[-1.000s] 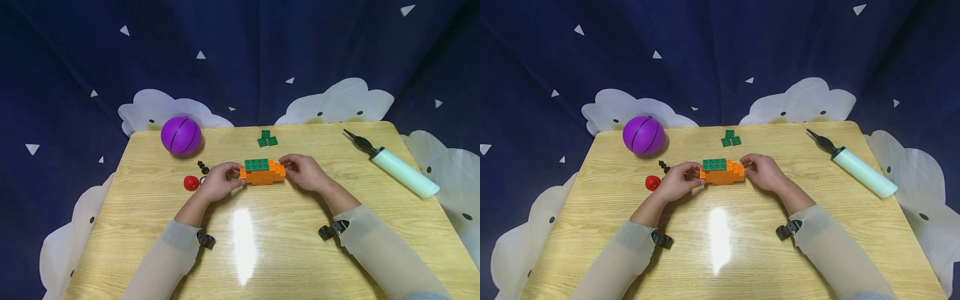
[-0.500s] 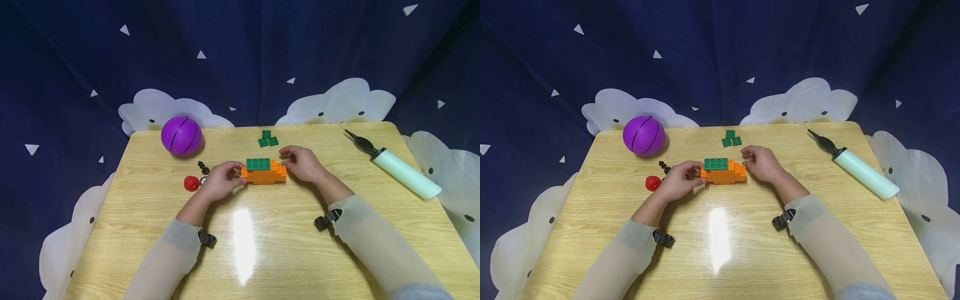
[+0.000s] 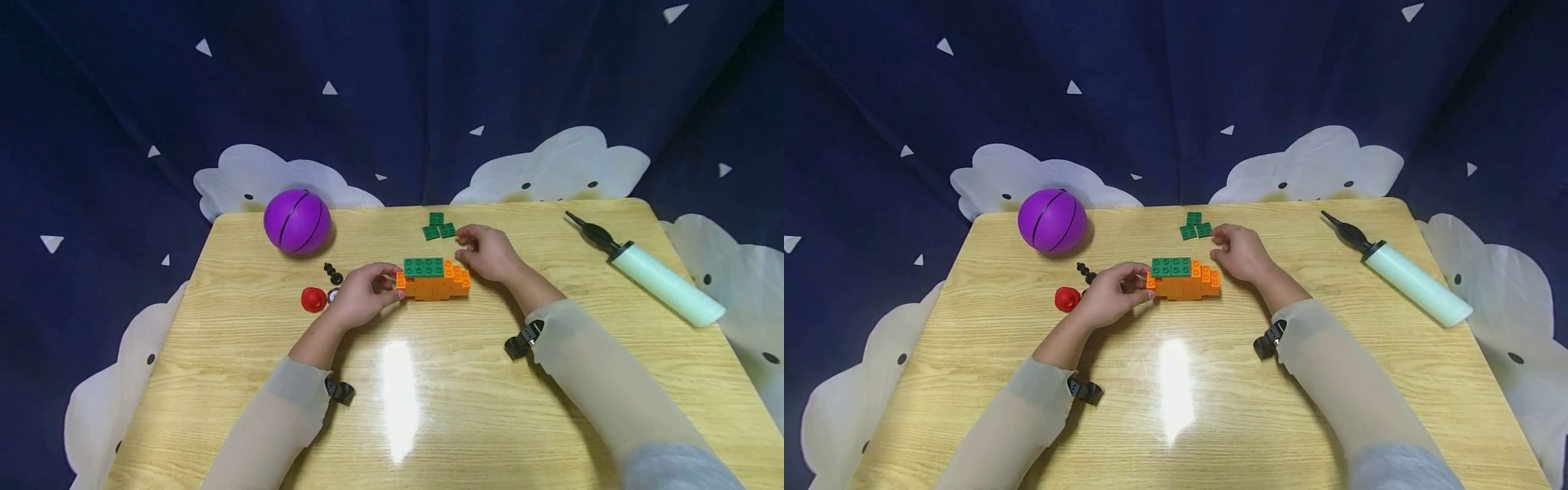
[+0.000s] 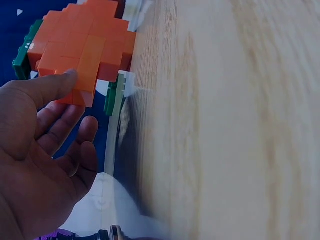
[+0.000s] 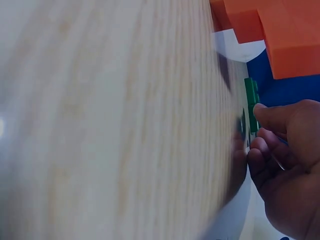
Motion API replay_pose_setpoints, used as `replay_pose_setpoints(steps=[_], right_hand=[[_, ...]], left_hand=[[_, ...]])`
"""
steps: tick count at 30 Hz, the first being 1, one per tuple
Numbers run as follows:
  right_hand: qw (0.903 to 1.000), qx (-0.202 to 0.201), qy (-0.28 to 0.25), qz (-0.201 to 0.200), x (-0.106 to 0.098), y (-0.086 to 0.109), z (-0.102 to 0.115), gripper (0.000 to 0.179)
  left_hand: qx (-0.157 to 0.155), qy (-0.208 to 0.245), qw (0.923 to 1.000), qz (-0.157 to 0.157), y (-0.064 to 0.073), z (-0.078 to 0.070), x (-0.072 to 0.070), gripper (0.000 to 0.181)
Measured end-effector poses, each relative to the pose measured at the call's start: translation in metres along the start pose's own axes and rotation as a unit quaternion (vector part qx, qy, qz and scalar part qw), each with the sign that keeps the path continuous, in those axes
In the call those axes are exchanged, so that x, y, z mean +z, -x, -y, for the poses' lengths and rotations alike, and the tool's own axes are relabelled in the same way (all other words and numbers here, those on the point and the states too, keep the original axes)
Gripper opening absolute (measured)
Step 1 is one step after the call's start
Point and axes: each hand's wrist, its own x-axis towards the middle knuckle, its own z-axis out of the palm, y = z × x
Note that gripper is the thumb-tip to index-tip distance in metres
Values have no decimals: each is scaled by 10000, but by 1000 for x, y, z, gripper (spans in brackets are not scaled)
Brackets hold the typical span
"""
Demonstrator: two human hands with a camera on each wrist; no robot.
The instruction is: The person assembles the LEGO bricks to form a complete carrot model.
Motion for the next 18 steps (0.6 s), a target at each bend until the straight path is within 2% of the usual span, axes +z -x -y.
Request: replay_pose_setpoints(steps=[9,18], right_hand=[[9997,-77,216,-15,3,-15,-5,51],[9994,-18,305,157,4,-25,-10,61]], left_hand=[[-3,0,10000,20,-1,0,-1,40],[-6,13,10000,43,0,1,-1,40]])
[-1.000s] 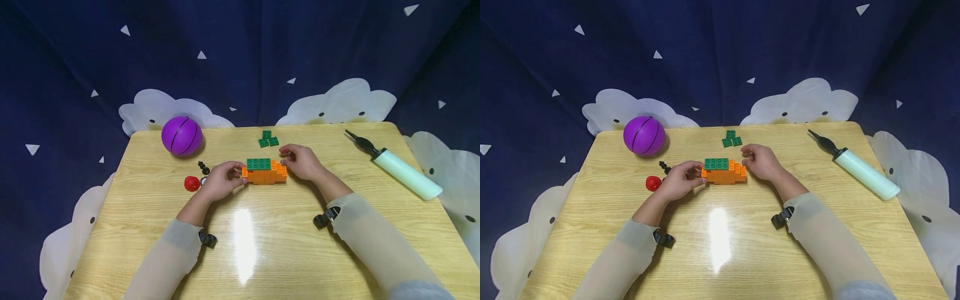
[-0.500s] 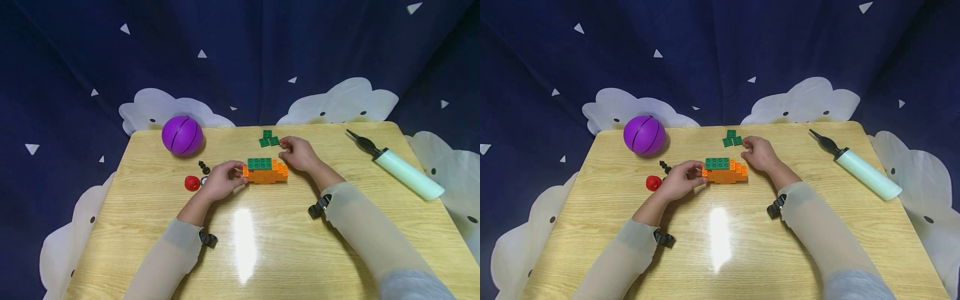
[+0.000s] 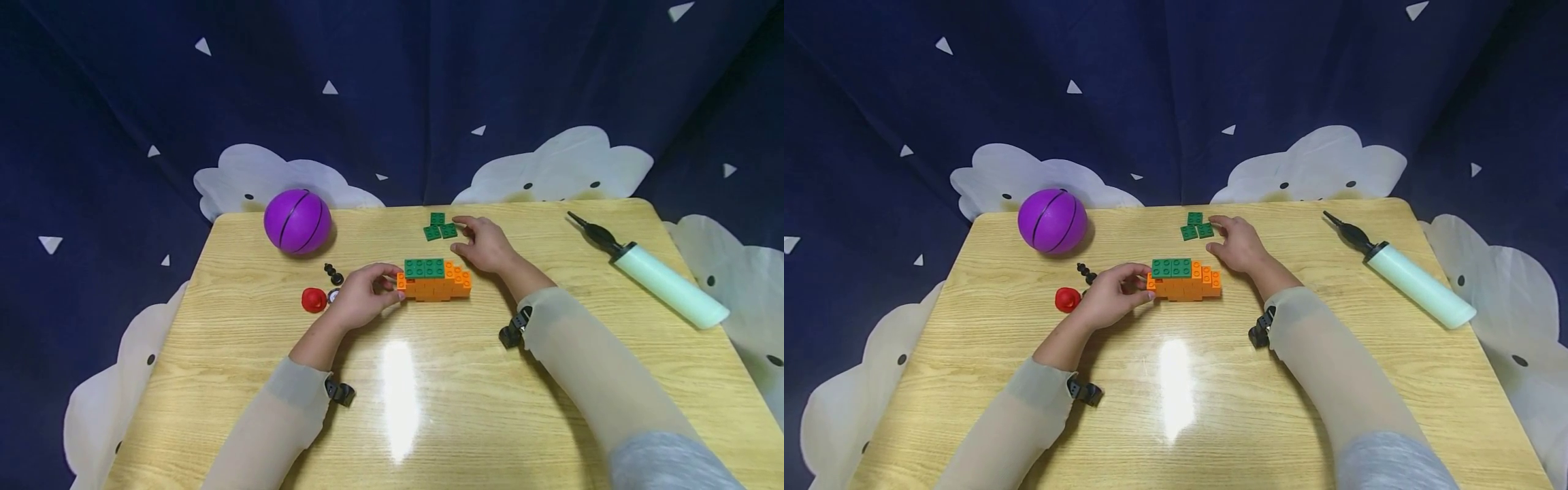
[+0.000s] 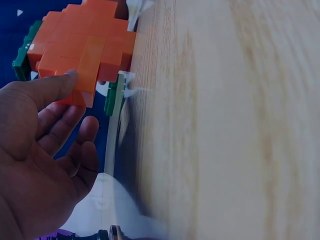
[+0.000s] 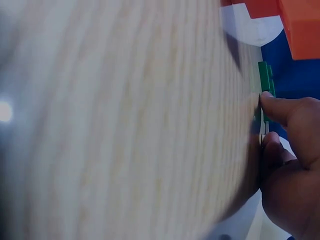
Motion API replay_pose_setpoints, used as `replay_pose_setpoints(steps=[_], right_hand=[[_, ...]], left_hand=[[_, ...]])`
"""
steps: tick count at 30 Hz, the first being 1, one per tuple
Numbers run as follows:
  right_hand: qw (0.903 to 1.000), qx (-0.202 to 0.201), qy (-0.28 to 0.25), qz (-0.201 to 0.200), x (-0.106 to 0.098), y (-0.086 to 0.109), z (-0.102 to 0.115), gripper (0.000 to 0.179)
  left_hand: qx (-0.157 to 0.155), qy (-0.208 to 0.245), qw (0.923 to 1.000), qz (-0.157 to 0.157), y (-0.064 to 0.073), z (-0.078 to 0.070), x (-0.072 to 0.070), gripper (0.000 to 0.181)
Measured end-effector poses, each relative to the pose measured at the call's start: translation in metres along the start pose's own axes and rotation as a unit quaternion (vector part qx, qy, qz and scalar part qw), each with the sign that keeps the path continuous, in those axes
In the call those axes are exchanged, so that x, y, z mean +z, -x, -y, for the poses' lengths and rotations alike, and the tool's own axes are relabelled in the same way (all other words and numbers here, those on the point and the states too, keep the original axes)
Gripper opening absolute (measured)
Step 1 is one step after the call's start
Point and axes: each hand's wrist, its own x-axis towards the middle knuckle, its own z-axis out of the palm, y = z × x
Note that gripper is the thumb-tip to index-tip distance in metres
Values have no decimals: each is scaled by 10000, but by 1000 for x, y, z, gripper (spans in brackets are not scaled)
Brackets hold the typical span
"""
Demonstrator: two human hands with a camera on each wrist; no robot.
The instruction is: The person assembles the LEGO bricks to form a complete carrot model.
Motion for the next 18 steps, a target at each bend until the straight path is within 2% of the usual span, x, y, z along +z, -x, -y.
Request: replay_pose_setpoints(steps=[8,18], right_hand=[[9995,-76,208,238,-3,-5,-2,61],[9994,72,111,312,-5,-6,2,42]], left_hand=[[29,-12,10000,-46,0,0,1,41],[52,10,10000,-69,0,0,3,41]])
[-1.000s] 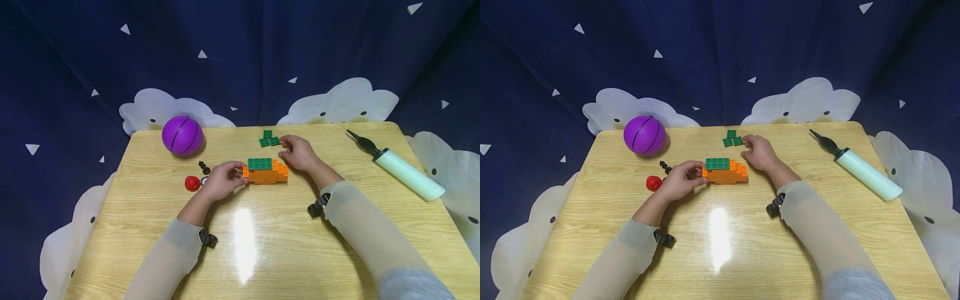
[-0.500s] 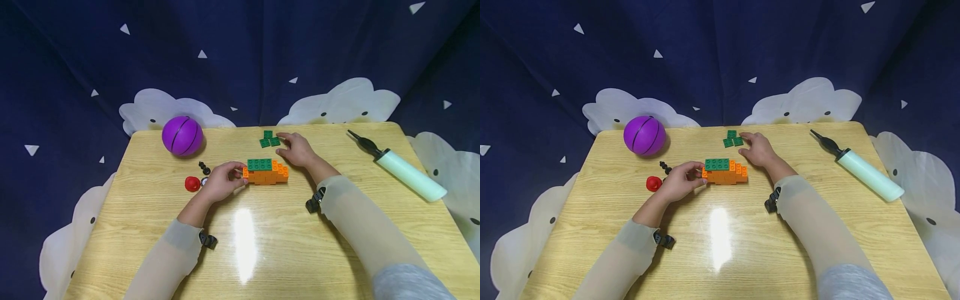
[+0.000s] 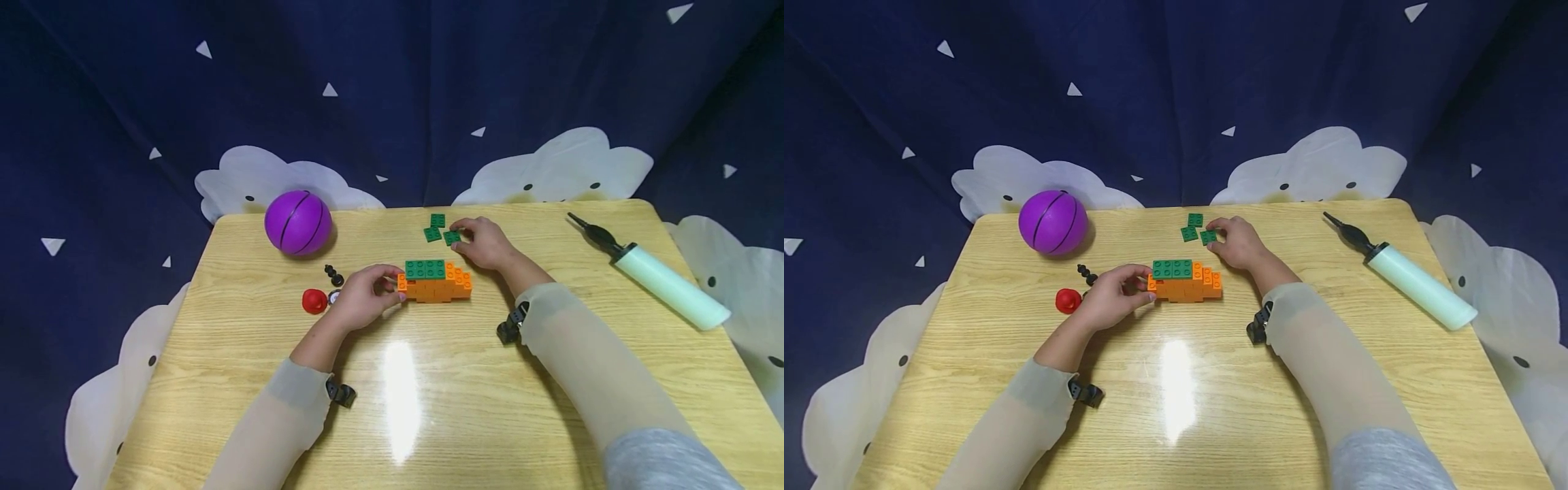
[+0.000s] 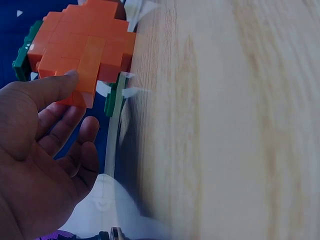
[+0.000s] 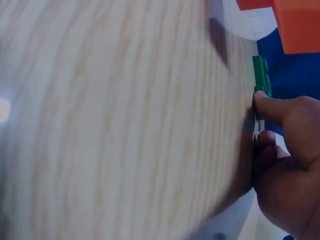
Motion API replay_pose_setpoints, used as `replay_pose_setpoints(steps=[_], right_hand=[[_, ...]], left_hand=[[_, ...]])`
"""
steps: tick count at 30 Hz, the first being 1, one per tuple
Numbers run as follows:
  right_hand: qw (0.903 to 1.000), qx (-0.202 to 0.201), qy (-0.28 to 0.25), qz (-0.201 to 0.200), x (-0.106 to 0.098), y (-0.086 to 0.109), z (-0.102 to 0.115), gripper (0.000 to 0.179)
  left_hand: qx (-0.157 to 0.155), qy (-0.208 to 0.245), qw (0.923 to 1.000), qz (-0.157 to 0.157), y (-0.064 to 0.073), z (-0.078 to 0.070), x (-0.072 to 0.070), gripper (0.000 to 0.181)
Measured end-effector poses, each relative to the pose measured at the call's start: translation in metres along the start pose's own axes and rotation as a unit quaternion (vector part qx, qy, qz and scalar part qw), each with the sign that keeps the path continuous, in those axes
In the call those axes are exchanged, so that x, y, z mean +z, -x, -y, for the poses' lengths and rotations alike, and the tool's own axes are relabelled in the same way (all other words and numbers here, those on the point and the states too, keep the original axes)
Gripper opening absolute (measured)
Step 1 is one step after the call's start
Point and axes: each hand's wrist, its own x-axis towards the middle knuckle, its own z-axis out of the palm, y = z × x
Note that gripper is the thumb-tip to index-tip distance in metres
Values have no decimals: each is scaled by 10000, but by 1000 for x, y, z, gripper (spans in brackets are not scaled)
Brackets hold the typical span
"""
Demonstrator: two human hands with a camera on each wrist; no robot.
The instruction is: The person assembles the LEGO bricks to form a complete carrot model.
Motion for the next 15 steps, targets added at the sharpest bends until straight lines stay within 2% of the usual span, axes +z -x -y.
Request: replay_pose_setpoints(steps=[7,15], right_hand=[[9999,64,-147,30,-2,6,-1,41],[9992,35,-374,-123,-1,15,-1,41]], left_hand=[[-25,-27,10000,11,0,-1,0,40],[-5,-64,10000,-14,1,-3,-1,40]])
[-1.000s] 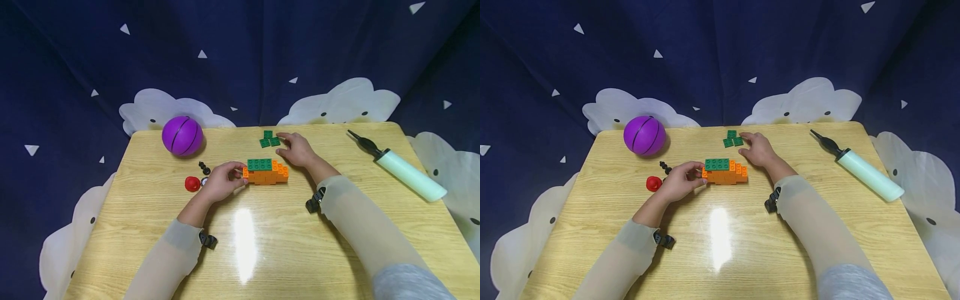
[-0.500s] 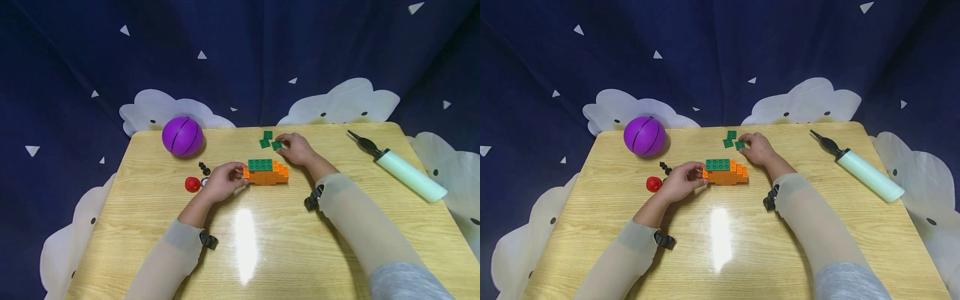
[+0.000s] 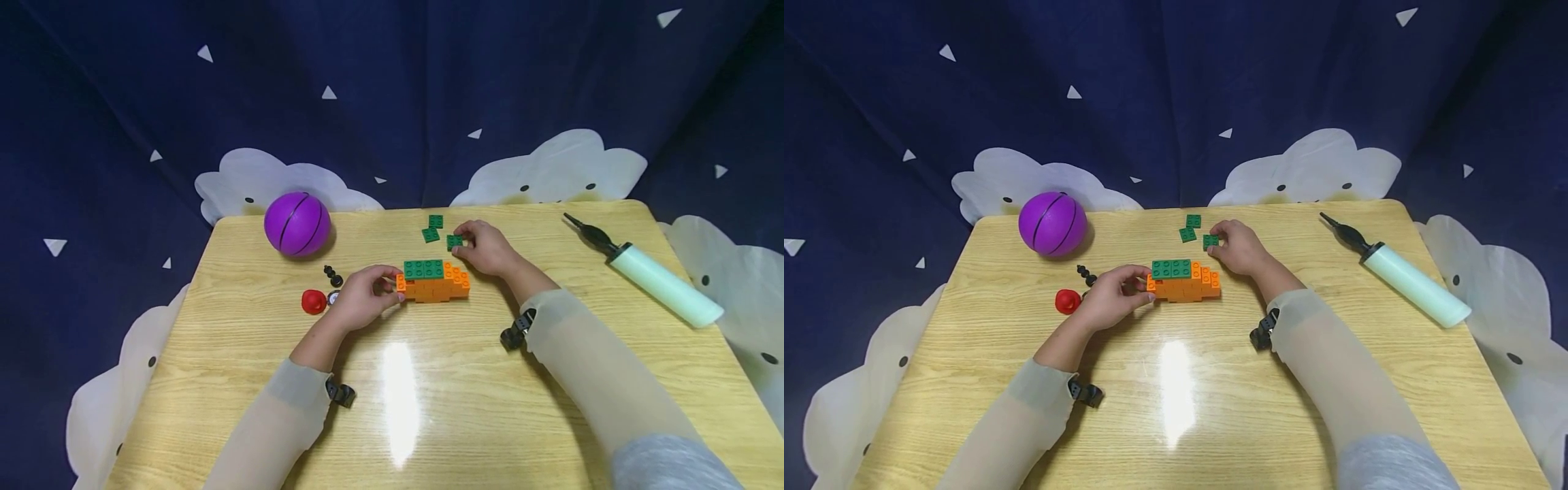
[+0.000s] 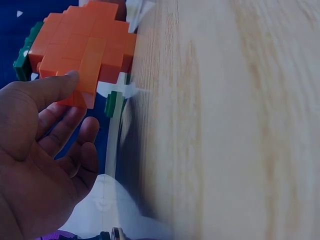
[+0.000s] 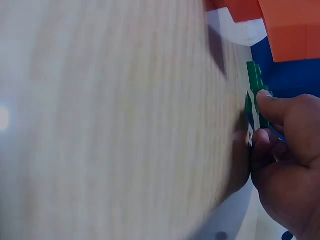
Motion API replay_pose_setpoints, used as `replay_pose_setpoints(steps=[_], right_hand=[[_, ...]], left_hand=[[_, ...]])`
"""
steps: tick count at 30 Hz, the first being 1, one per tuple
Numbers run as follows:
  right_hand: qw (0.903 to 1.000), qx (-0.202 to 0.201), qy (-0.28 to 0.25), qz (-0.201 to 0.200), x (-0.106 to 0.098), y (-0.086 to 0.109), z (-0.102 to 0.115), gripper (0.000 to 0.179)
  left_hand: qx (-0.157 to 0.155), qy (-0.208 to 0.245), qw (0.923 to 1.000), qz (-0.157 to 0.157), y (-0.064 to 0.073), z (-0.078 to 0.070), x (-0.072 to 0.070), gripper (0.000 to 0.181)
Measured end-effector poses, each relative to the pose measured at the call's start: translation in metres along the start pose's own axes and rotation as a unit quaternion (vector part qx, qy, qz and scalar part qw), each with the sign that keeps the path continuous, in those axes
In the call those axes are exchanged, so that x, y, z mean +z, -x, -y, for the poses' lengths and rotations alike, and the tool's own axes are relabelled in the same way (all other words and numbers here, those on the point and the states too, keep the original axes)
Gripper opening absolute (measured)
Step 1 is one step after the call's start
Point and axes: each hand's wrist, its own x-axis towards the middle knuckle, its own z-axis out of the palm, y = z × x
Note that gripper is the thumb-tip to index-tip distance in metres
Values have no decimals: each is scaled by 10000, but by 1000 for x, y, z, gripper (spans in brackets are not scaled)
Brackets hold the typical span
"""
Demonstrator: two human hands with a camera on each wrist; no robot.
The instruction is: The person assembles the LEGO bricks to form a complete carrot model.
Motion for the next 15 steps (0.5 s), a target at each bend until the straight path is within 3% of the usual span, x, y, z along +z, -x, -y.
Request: replay_pose_setpoints(steps=[15], right_hand=[[9997,71,-224,65,1,23,6,40]], left_hand=[[4,54,10000,44,1,-1,0,40]])
